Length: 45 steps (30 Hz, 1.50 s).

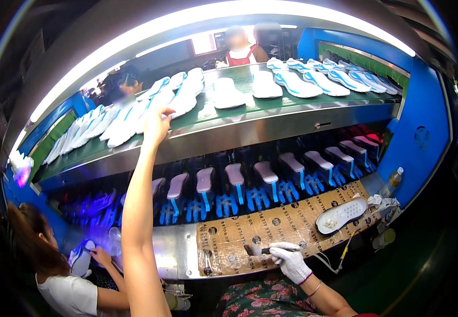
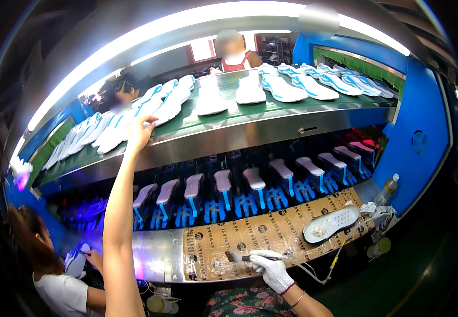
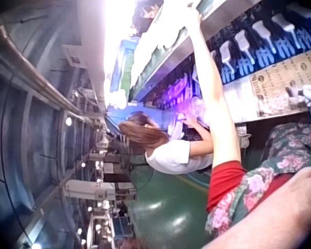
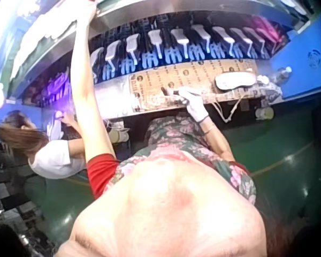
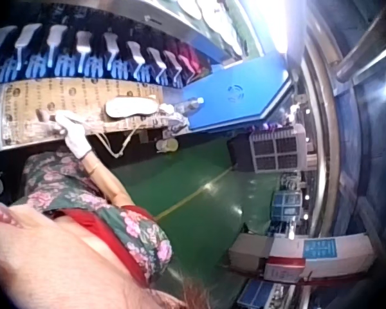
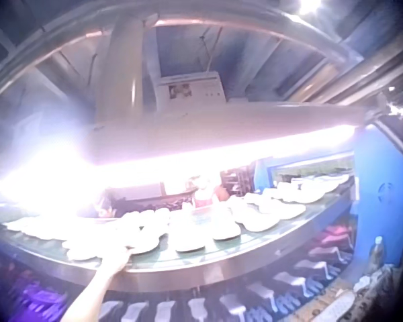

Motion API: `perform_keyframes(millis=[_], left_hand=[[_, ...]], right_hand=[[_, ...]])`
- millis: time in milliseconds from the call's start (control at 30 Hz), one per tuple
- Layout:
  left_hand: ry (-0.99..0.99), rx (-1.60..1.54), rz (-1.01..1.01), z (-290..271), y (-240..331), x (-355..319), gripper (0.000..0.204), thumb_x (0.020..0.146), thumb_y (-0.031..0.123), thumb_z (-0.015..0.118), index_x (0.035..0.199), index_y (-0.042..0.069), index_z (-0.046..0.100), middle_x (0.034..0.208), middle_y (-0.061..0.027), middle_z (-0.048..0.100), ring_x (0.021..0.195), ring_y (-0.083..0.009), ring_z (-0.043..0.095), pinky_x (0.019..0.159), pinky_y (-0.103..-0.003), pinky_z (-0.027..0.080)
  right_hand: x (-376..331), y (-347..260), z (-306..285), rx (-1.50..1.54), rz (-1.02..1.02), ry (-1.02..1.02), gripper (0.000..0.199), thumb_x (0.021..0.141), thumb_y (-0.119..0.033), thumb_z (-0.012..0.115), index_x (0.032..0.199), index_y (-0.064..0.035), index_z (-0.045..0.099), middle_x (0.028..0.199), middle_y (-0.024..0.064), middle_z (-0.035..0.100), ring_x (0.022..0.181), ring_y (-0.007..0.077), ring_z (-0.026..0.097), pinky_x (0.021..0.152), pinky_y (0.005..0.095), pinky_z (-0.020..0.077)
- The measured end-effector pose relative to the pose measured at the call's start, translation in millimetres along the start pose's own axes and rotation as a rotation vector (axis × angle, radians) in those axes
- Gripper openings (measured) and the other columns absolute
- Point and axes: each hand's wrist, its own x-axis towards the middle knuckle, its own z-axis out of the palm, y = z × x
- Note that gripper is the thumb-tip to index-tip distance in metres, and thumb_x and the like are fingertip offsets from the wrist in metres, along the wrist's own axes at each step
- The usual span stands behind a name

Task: The person applies adhesive to the interior of shoe outsoles using a brush, moving them from the table to the workstation and then placing the finished pieces onto a conveyor belt.

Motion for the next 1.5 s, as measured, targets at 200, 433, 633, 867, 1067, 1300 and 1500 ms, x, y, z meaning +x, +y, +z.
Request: perform_keyframes(millis=[200,433,633,867,1067,1300,1500], left_hand=[[0.070,-0.912,-0.019,-38.3,21.8,-89.2,0.018,0.095,0.005,0.059,0.112,0.000,0.062,0.107,-0.0102,0.063,0.091,-0.0179,0.068,0.075,-0.025,0.053],[0.959,-0.294,0.175,-95.2,38.4,-230.1,0.025,0.084,0.001,0.064,0.103,0.005,0.048,0.109,-0.0063,0.046,0.098,-0.0168,0.049,0.092,-0.031,0.043],[1.024,-0.662,-0.211,-96.7,10.6,-316.0,0.043,0.085,0.001,0.052,0.128,0.002,0.059,0.134,-0.0128,0.057,0.121,-0.0221,0.056,0.108,-0.039,0.042],[-0.008,-1.252,-0.844,49.2,27.8,-400.9,0.030,0.097,0.011,0.057,0.122,-0.001,0.068,0.103,-0.0048,0.069,0.086,-0.0096,0.064,0.078,-0.026,0.054],[-0.288,-1.764,-1.134,87.1,68.7,-471.1,0.076,0.103,0.060,0.036,0.142,-0.005,0.047,0.132,-0.0201,0.063,0.119,-0.0293,0.063,0.105,-0.042,0.049],[-0.570,-2.210,-1.149,92.5,126.2,-492.0,0.128,0.073,0.100,0.007,0.156,0.006,0.029,0.144,-0.0318,0.047,0.118,-0.0465,0.060,0.099,-0.056,0.050],[-0.298,-2.172,-1.070,100.1,134.2,-456.3,0.118,0.078,0.096,0.007,0.145,0.006,0.043,0.122,-0.0215,0.064,0.101,-0.0366,0.069,0.083,-0.048,0.059]], right_hand=[[-3.8,-8.1,-4.5,0.040,-0.068,0.066,0.016,0.088,0.001,0.071,0.104,0.0039,0.071,0.079,0.0076,0.069,0.060,0.0117,0.060,0.052,0.0213,0.0451],[2.3,-19.3,-3.8,0.080,-0.125,0.146,0.017,0.087,0.005,0.070,0.103,0.0032,0.070,0.076,0.0051,0.065,0.060,0.0102,0.059,0.052,0.0201,0.0462],[5.2,-47.4,4.8,0.214,-0.279,0.014,0.018,0.091,0.003,0.063,0.109,0.0028,0.065,0.097,0.0141,0.069,0.060,0.0107,0.057,0.053,0.0211,0.0456],[-14.8,-40.8,68.2,0.063,-0.141,-0.156,0.019,0.091,0.000,0.060,0.110,-0.0013,0.064,0.105,0.0180,0.070,0.061,0.0128,0.055,0.050,0.0198,0.0399],[-12.8,-15.5,102.3,-0.123,0.064,-0.259,0.014,0.088,0.000,0.066,0.102,-0.0029,0.068,0.090,0.0079,0.068,0.067,0.0103,0.058,0.053,0.0204,0.0412],[-7.6,-22.1,91.2,-0.380,-0.100,-0.287,0.020,0.091,-0.010,0.073,0.111,-0.0045,0.073,0.087,0.0028,0.070,0.072,0.0066,0.061,0.059,0.0202,0.0484],[8.7,-19.1,81.4,-0.660,-0.529,-0.372,0.022,0.090,-0.013,0.074,0.110,-0.0053,0.073,0.083,-0.0005,0.069,0.060,0.0050,0.059,0.050,0.0203,0.0473]])
